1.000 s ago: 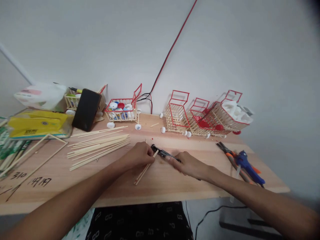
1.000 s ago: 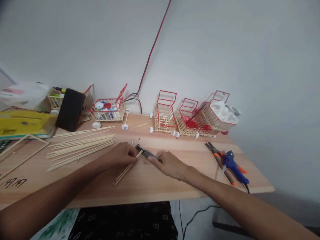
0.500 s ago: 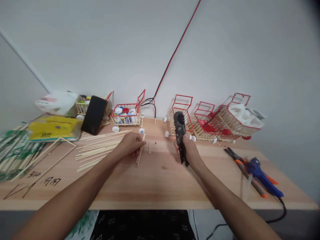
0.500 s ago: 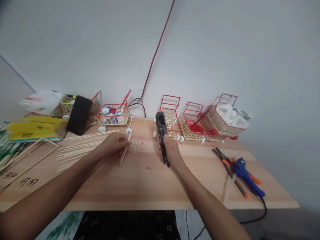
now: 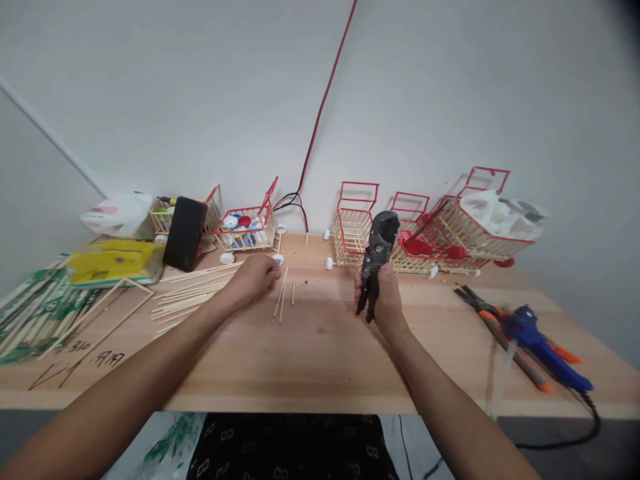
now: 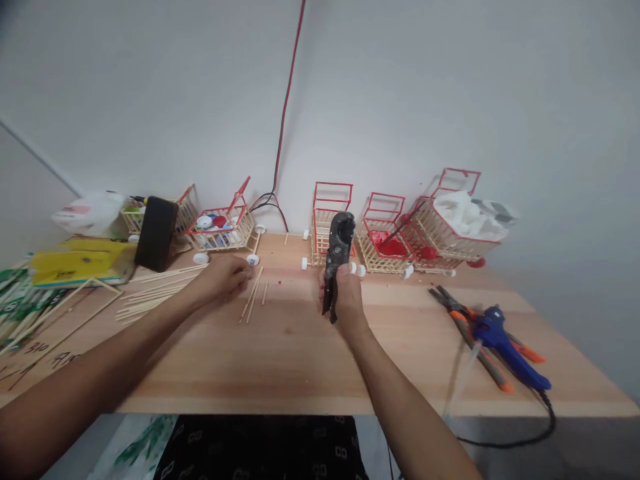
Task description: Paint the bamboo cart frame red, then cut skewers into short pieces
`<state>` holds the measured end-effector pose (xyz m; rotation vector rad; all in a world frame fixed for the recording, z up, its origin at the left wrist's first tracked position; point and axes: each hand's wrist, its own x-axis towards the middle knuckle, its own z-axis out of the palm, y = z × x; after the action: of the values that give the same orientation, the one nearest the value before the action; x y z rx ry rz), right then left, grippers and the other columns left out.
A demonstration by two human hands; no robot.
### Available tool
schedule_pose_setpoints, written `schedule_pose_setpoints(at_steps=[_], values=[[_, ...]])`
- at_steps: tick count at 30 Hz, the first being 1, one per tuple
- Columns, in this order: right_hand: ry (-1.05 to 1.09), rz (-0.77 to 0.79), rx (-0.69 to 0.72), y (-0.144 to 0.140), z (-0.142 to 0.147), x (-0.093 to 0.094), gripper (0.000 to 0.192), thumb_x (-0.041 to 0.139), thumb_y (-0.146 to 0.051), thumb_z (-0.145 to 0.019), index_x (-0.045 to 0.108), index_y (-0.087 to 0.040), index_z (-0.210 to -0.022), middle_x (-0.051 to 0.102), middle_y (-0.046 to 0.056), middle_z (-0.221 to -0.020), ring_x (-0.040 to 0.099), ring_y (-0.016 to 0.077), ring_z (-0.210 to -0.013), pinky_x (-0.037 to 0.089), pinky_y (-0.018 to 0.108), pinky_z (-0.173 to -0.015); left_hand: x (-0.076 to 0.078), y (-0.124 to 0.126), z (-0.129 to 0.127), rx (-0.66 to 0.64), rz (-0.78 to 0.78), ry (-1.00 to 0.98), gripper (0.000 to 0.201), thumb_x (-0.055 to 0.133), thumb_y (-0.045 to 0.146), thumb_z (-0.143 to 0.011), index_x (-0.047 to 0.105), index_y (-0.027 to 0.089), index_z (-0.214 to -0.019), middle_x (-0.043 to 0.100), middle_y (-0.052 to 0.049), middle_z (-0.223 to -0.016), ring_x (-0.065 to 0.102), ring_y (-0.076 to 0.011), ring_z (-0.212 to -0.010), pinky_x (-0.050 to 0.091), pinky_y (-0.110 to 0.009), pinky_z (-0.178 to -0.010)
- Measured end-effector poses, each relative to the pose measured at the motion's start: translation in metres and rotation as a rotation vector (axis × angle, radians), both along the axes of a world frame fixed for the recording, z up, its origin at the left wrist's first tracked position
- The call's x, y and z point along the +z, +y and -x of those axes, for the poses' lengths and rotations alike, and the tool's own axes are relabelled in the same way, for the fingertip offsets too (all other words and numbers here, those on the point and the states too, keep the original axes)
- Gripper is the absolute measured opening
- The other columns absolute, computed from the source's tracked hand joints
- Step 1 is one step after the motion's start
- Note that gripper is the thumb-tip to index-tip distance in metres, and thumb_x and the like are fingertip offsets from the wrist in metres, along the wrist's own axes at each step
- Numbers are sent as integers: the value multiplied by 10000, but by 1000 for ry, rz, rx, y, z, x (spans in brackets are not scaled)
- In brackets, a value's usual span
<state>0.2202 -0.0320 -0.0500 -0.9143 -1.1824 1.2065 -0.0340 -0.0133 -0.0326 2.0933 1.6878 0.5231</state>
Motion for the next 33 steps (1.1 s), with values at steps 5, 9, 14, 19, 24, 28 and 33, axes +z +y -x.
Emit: schedule_pose_setpoints(at_steps=[5, 9, 14, 19, 24, 28, 33], values=[[47, -54, -50, 1, -5, 9, 652, 396, -802, -738, 536, -177, -614, 486, -17, -464, 450, 88, -359, 366, 192, -315, 25, 13, -9, 66, -208, 144, 300, 565, 329, -794, 590, 159, -548, 542, -9, -531, 493, -142, -548, 267, -249, -539], [109, -61, -88, 3, -10, 11, 661, 362, -799, -757, 533, -177, -615, 476, -15, -474, 456, 91, -382, 379, 196, -342, 31, 43, -28, 102, -250, 151, 236, 520, 296, -836, 674, 151, -731, 655, -46, -698, 574, -165, -669, 351, -249, -594], [144, -71, -91, 5, -13, 13, 652, 356, -792, -765, 537, -180, -632, 488, -11, -493, 464, 96, -396, 388, 202, -355, 18, 84, -58, 174, -171, 213, 223, 526, 250, -829, 695, 149, -933, 698, -125, -973, 629, -228, -924, 448, -287, -770], [118, -67, -98, 5, -14, 13, 638, 353, -782, -773, 535, -185, -639, 487, -13, -503, 461, 94, -402, 398, 202, -364, 5, 110, -81, 254, -79, 270, 281, 493, 188, -840, 654, 59, -1031, 655, -249, -1066, 637, -301, -991, 477, -339, -776], [115, -55, -126, 8, -16, 13, 643, 334, -785, -777, 527, -188, -638, 487, -14, -492, 471, 99, -400, 411, 208, -372, 6, 124, -86, 263, 7, 309, 300, 464, 100, -819, 635, 44, -1059, 653, -269, -1070, 644, -304, -993, 478, -321, -742], [142, -57, -137, 8, -19, 15, 649, 349, -798, -761, 533, -187, -636, 493, -13, -492, 470, 100, -396, 409, 213, -369, 18, 107, -75, 183, 21, 345, 239, 576, 133, -745, 657, 67, -961, 678, -233, -965, 651, -288, -915, 459, -294, -694], [154, -62, -114, 7, -18, 16, 659, 365, -803, -753, 552, -181, -642, 496, -11, -485, 479, 102, -396, 404, 213, -368, 28, 52, -44, -87, -30, 347, 81, 578, 177, -770, 643, 146, -735, 663, -85, -797, 610, -209, -802, 411, -261, -680]])
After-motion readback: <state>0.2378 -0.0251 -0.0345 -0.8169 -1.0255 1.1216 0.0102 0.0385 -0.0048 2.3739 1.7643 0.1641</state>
